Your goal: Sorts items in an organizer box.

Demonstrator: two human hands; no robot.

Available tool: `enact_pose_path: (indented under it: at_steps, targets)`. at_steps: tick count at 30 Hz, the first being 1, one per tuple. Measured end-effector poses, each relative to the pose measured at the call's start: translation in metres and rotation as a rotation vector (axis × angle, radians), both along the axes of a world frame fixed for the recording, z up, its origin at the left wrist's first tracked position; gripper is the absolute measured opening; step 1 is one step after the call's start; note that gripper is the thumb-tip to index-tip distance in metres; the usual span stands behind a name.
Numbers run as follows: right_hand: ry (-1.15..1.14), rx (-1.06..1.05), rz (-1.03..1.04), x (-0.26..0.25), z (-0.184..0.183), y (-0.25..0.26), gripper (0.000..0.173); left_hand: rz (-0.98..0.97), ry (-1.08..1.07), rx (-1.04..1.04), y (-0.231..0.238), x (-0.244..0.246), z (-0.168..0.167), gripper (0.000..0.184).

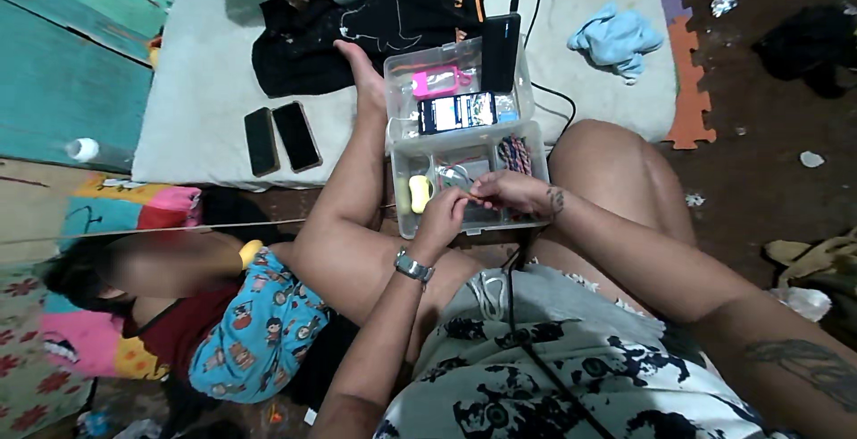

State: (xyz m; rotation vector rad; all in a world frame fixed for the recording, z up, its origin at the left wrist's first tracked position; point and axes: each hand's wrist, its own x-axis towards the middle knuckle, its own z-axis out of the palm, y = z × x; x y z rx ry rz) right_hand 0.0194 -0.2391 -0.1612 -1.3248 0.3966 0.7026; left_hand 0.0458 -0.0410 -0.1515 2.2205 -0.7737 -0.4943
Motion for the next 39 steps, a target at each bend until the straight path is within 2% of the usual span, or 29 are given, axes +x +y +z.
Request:
enact_pose_path:
  at_steps: [4, 8, 10, 13, 15, 17, 20, 22, 24, 26, 29, 33, 39]
  targets:
    - [-0.511, -0.257, 0.074, 0.0, -0.004, -0.005, 0.015, 0.17, 0.326, -0.122, 0.003, 0.007, 0.004, 0.017]
    - [-1.013, -0.512, 0.108, -0.002, -0.005, -0.008, 0.018, 0.272, 0.489, -0.227, 0.003, 0.008, 0.001, 0.014]
    - [-1.185, -0.612, 0.152, 0.0, -0.007, -0.01, 0.019, 0.286, 0.522, -0.253, 0.003, 0.008, 0.0, 0.014]
    - [-1.274, -0.733, 0.176, -0.001, -0.009, -0.007, 0.016, 0.274, 0.506, -0.252, 0.003, 0.008, -0.002, 0.012]
    - [-1.248, -0.787, 0.161, -0.004, -0.008, -0.003, 0.013, 0.252, 0.42, -0.207, 0.002, 0.007, -0.002, 0.012]
    - [-1.069, -0.75, 0.157, -0.005, -0.007, 0.002, 0.013, 0.186, 0.223, -0.125, 0.001, 0.005, 0.0, 0.014]
    - [-0.506, -0.468, 0.105, -0.006, 0.005, 0.01, 0.021, 0.077, -0.133, -0.088, -0.001, 0.0, -0.008, 0.014]
    - [-0.255, -0.252, 0.039, -0.005, 0.009, 0.009, 0.023, 0.076, -0.192, -0.096, -0.004, -0.003, -0.009, 0.013]
    - [-0.213, -0.105, -0.009, -0.006, 0.008, 0.006, 0.023, 0.142, -0.062, -0.102, -0.007, -0.004, -0.003, 0.015]
    - [-0.284, -0.028, -0.034, -0.008, 0.002, 0.003, 0.02, 0.242, 0.147, -0.136, -0.007, 0.0, 0.002, 0.016]
    - [-0.413, -0.016, -0.05, -0.008, 0.003, 0.003, 0.018, 0.362, 0.413, -0.264, -0.004, 0.006, 0.002, 0.014]
    - [-0.491, -0.015, -0.131, -0.008, -0.008, 0.007, 0.014, 0.398, 0.657, -0.413, -0.007, 0.004, 0.0, 0.012]
    - [-0.427, 0.017, -0.074, -0.005, -0.003, 0.004, 0.019, 0.468, 0.998, -0.576, -0.012, 0.004, 0.001, 0.015]
